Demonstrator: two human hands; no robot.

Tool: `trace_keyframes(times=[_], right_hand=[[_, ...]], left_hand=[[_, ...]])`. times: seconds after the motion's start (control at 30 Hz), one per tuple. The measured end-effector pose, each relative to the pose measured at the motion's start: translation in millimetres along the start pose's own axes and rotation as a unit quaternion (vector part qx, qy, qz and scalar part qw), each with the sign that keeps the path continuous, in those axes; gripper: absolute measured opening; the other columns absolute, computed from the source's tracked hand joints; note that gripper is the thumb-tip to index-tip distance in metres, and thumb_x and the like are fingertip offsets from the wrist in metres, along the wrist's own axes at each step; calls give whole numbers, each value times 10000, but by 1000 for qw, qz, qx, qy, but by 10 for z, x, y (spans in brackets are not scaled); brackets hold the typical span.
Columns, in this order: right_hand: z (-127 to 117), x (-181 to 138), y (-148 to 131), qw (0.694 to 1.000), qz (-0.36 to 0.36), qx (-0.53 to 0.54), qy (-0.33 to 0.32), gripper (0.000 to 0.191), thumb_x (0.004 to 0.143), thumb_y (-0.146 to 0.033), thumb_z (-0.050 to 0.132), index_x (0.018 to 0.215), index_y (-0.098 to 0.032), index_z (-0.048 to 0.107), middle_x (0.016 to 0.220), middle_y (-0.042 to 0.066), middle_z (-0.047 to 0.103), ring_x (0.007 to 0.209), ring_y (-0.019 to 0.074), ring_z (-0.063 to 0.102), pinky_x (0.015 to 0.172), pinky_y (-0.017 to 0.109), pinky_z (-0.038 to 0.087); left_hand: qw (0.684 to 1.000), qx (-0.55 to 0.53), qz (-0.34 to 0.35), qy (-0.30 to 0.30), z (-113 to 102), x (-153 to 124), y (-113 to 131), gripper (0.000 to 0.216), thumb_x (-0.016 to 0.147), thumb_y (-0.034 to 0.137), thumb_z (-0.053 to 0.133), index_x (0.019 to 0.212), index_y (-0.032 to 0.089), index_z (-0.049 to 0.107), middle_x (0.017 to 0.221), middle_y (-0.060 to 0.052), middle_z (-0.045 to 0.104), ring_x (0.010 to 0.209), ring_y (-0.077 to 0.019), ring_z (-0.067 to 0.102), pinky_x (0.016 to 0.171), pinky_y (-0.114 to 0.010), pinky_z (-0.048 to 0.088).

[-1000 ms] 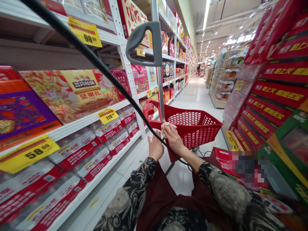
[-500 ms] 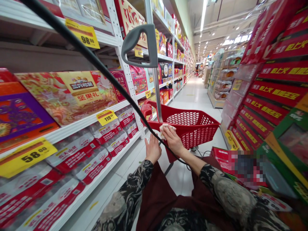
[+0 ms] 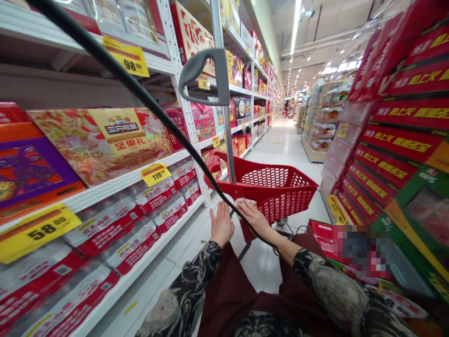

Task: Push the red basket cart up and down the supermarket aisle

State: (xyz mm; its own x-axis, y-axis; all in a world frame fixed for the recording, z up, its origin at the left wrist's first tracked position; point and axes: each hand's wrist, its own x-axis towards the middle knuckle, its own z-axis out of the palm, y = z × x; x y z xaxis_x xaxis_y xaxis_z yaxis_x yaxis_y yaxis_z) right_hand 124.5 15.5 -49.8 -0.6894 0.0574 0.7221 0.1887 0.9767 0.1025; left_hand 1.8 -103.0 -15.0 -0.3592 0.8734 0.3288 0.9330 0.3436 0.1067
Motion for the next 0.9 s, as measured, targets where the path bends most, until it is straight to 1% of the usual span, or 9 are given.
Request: trace_keyframes(times=[0.1, 0.17, 0.23, 0.43, 0.53, 0.67, 0.73, 0.8, 0.9], right_hand=[[-119, 367, -3, 999, 23, -23, 35, 442, 930, -121, 366, 1363, -165, 438, 1409, 74, 449, 1377, 236, 263, 1138, 413, 300], [-124, 483, -11, 998, 24, -29, 43, 434, 928, -120, 380, 1354, -163, 450, 1410, 74, 448, 1377, 239, 262, 1140, 411, 297], [-75, 447, -24, 999, 12, -24, 35, 417, 920, -112, 403, 1329, -145, 478, 1389, 90, 472, 1366, 249, 288, 1126, 415, 321], [40, 37, -42, 999, -30, -1, 26, 393, 907, -98, 400, 1277, -135, 528, 1281, 111, 572, 1314, 243, 387, 1050, 422, 419], [-99, 145, -28, 999, -1, 23, 49, 429, 906, -90, 367, 1309, -152, 498, 1306, 101, 552, 1331, 228, 360, 1061, 427, 407], [-336, 560, 42, 988, 79, 55, 117, 462, 907, -84, 342, 1349, -146, 458, 1400, 103, 455, 1383, 210, 253, 1132, 429, 297], [-367, 687, 90, 986, 101, 53, 122, 468, 906, -81, 336, 1352, -153, 457, 1416, 98, 434, 1391, 203, 228, 1143, 428, 271], [-325, 687, 124, 988, 102, 43, 104, 470, 901, -73, 341, 1343, -166, 470, 1404, 92, 452, 1392, 199, 225, 1144, 429, 265], [-214, 514, 139, 994, 81, 25, 76, 453, 893, -72, 366, 1320, -152, 495, 1384, 94, 477, 1395, 210, 216, 1143, 436, 265]], left_hand=[[1000, -7, -3, 23, -53, 52, 8, 773, 683, 107, 497, 1417, 70, 259, 1497, -191, 258, 1400, -282, 217, 1113, -586, 141], [1000, -13, -2, 28, -84, 66, 28, 774, 687, 110, 503, 1418, 66, 253, 1499, -193, 254, 1400, -283, 218, 1115, -583, 147], [999, -17, 4, 27, -98, 55, 46, 763, 693, 112, 504, 1415, 73, 261, 1500, -193, 250, 1399, -282, 223, 1114, -579, 158], [1000, -11, 15, 10, -36, -27, 40, 734, 699, 116, 505, 1402, 86, 294, 1496, -193, 264, 1399, -285, 222, 1109, -591, 162], [1000, -14, 15, 14, -45, -33, 59, 754, 689, 109, 517, 1406, 89, 285, 1487, -199, 286, 1391, -291, 241, 1107, -591, 173], [998, -26, 30, 50, -113, 6, 129, 766, 688, 98, 512, 1412, 90, 261, 1486, -198, 289, 1388, -284, 252, 1107, -589, 180], [997, -31, 37, 63, -118, 25, 155, 763, 694, 99, 504, 1414, 81, 251, 1484, -203, 289, 1388, -286, 253, 1103, -595, 184], [996, -30, 40, 72, -93, 28, 159, 752, 694, 99, 498, 1408, 71, 262, 1472, -214, 310, 1380, -297, 269, 1099, -599, 191], [993, -31, 61, 92, -51, 8, 120, 743, 680, 86, 492, 1395, 64, 290, 1445, -222, 358, 1358, -307, 315, 1091, -604, 204]])
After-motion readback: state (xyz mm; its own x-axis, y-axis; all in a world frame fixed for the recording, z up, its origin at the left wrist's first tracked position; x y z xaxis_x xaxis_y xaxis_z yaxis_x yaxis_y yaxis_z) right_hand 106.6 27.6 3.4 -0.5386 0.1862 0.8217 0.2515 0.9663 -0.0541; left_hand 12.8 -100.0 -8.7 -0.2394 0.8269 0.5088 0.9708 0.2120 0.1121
